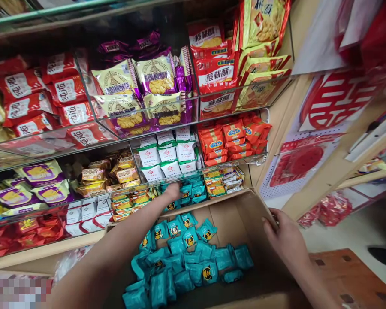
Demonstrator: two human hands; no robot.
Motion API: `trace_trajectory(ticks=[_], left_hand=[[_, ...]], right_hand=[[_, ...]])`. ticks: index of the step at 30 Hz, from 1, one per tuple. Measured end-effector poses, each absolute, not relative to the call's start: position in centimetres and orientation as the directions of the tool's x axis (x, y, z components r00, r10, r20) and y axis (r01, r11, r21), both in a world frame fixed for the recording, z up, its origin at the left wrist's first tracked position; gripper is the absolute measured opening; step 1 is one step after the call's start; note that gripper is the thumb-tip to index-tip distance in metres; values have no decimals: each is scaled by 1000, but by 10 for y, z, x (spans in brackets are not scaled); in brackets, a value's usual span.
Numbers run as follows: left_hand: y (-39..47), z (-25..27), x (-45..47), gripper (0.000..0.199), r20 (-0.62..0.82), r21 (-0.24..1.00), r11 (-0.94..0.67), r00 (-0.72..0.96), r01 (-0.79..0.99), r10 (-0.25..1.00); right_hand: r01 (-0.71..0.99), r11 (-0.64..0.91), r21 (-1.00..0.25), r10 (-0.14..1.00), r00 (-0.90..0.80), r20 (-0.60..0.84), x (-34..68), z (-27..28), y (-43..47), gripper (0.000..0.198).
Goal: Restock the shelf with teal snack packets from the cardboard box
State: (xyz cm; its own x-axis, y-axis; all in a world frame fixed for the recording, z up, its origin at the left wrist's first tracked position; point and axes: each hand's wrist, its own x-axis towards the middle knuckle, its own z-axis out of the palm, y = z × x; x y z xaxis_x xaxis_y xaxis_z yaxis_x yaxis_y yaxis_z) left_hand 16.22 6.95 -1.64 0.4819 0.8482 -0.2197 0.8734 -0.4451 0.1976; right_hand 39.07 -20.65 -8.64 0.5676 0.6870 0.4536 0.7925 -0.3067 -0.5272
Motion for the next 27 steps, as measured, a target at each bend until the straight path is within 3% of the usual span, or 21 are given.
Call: trace_trajectory(ticks=[5, 10, 13, 17, 22, 25, 27], left_hand=[[66, -19, 170, 46, -226, 51, -573, 568, 818, 792], [66, -20, 179, 32, -237, -53, -605, 579, 794, 780], [65, -18, 180, 35, -239, -73, -612, 582, 787, 777], [66, -14, 171, 47, -226, -47, -609, 586, 792, 778], [68, -11, 162, 26, -247, 30, -579, 568, 814, 785], [50, 4, 160, 24, -240, 95, -591, 594, 801, 768], [25, 17, 154, 28, -163, 201, -628, 658, 752, 735]], right_hand=[[824, -324, -464, 688, 542, 483, 390, -85, -205, 28], [849, -358, -388, 692, 521, 500, 389, -88, -204, 30], [855, -364, -369, 695, 513, 504, 388, -88, -205, 28], [859, -359, -365, 693, 507, 512, 387, -85, -205, 26], [857, -391, -335, 706, 513, 488, 388, -86, -206, 27], [853, -386, -352, 705, 518, 484, 389, -89, -206, 28], [850, -375, -371, 706, 521, 480, 389, -91, -207, 28]])
